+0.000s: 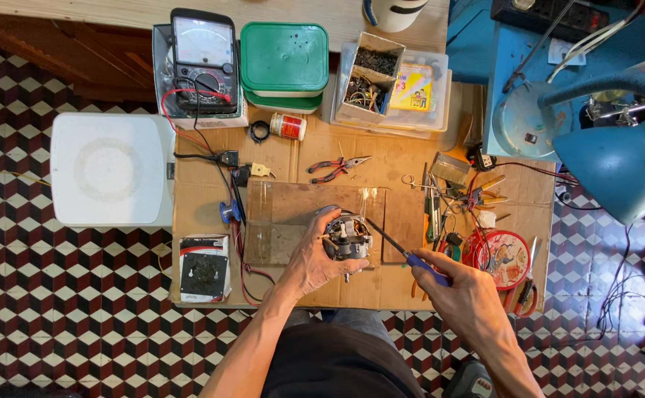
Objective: The person disassembles a small electric motor on a workbench, removes the rotor, and uses a screwdriver and pliers to manipulate internal components. They then open a new capacitor package, remove the capacitor, and connect its wires to the motor assembly while using a multimeter to test continuity.
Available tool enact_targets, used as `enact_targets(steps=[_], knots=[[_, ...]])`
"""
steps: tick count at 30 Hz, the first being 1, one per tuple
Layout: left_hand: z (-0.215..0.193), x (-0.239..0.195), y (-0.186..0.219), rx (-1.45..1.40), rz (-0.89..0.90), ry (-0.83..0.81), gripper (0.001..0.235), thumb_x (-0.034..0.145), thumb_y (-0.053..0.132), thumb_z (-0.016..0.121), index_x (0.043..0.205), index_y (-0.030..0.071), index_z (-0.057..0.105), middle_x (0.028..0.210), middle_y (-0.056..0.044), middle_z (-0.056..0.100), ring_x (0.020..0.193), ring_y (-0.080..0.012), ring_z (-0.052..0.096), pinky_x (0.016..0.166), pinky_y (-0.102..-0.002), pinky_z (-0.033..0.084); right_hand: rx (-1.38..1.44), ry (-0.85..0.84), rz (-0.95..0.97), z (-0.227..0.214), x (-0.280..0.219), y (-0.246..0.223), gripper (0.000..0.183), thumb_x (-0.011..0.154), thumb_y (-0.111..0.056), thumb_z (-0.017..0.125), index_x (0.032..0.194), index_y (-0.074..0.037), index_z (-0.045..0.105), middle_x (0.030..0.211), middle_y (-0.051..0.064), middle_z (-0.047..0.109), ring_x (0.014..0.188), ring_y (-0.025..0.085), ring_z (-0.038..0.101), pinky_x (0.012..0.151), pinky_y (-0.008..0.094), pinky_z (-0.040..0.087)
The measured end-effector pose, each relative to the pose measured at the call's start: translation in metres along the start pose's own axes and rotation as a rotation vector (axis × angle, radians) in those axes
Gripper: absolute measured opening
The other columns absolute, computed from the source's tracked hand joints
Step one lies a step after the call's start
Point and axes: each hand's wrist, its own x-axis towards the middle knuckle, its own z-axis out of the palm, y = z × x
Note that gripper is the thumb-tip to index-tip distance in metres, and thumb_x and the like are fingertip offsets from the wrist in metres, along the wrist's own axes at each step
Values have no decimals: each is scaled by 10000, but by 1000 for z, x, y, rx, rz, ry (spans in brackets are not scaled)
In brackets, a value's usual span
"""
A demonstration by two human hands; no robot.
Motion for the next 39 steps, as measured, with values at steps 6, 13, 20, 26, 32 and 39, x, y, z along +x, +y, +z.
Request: enact_targets(steps=[6, 13, 20, 26, 32, 39], knots=[[-2, 2, 1, -22, -3, -21, 1163, 572, 543, 922, 1511, 139, 369, 1518, -135, 472, 1390, -304, 520, 1150, -416, 448, 165, -23, -21, 8, 5, 7, 419, 894, -393, 732, 1270, -210, 754, 590, 66, 624, 514, 99, 562, 488, 298, 485], [-1, 5, -7, 37, 110, 0, 1117, 601, 540, 930, 1476, 118, 377, 1505, -148, 474, 1382, -315, 527, 1144, -425, 460, 195, 37, -23, 19, 0, 6, 421, 877, -341, 722, 1260, -167, 744, 668, 28, 706, 551, 84, 579, 524, 289, 502], [0, 9, -11, 35, 161, -11, 1109, 601, 557, 920, 1446, 93, 373, 1399, -161, 497, 1345, -321, 522, 1142, -437, 447, -219, 209, -328, 20, -20, -18, 404, 865, -305, 681, 1244, -180, 745, 740, 128, 744, 593, 219, 702, 583, 386, 555], [-4, 11, -11, 33, 239, -3, 1102, 603, 539, 944, 1407, 41, 378, 1412, -219, 448, 1353, -379, 459, 1122, -485, 404, -361, 144, -388, 18, -15, -38, 367, 926, -305, 634, 1252, -162, 722, 742, 140, 740, 582, 250, 696, 592, 419, 567], [-8, 9, -8, -135, 251, -18, 1008, 674, 584, 871, 1386, 55, 394, 1322, -159, 530, 1295, -316, 532, 1139, -470, 415, 119, -194, 228, 1, 13, -63, 409, 977, -286, 589, 1364, -173, 660, 761, 71, 756, 430, 150, 556, 418, 334, 447], [-1, 12, -6, -102, 279, 74, 960, 645, 471, 906, 1364, 81, 404, 1337, -178, 502, 1331, -358, 456, 1180, -533, 292, 487, -297, 562, 4, 25, -82, 422, 1000, -261, 572, 1394, -143, 669, 604, 49, 553, 327, 114, 349, 318, 299, 212]])
